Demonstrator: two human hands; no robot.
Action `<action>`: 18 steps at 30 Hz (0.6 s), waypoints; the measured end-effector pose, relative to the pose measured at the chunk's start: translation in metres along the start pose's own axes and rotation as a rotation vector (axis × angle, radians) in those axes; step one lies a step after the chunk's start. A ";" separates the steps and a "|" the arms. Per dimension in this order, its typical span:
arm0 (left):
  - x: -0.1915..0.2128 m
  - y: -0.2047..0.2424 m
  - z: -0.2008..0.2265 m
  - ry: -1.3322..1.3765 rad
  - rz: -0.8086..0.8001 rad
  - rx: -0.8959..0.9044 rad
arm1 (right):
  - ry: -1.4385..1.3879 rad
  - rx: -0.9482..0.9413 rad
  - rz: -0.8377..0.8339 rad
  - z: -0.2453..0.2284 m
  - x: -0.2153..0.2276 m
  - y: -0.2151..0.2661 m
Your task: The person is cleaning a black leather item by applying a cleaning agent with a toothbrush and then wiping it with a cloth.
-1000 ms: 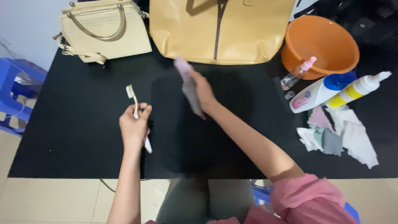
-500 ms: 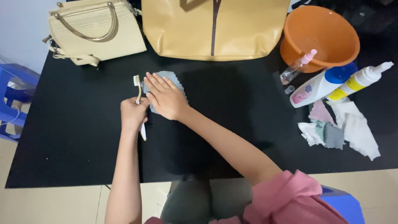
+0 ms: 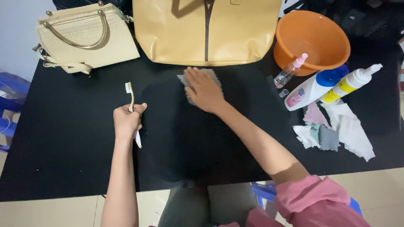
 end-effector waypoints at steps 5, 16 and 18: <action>-0.002 -0.003 -0.007 -0.023 -0.004 0.020 | 0.089 -0.082 0.043 0.043 0.039 0.027; -0.001 -0.005 -0.007 -0.032 0.035 -0.004 | 0.055 -0.295 0.094 0.133 0.085 0.076; 0.002 -0.002 -0.004 -0.057 0.042 0.013 | 0.042 -0.308 0.090 0.132 0.087 0.076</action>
Point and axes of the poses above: each hand's wrist, its own y-axis away from the middle knuckle, its own x-axis out of the back of the hand, z = x × y, the point moved 10 cm from there along -y, towards the middle knuckle, and after that the axes turned 12 degrees about -y, right-handed, at the moved point
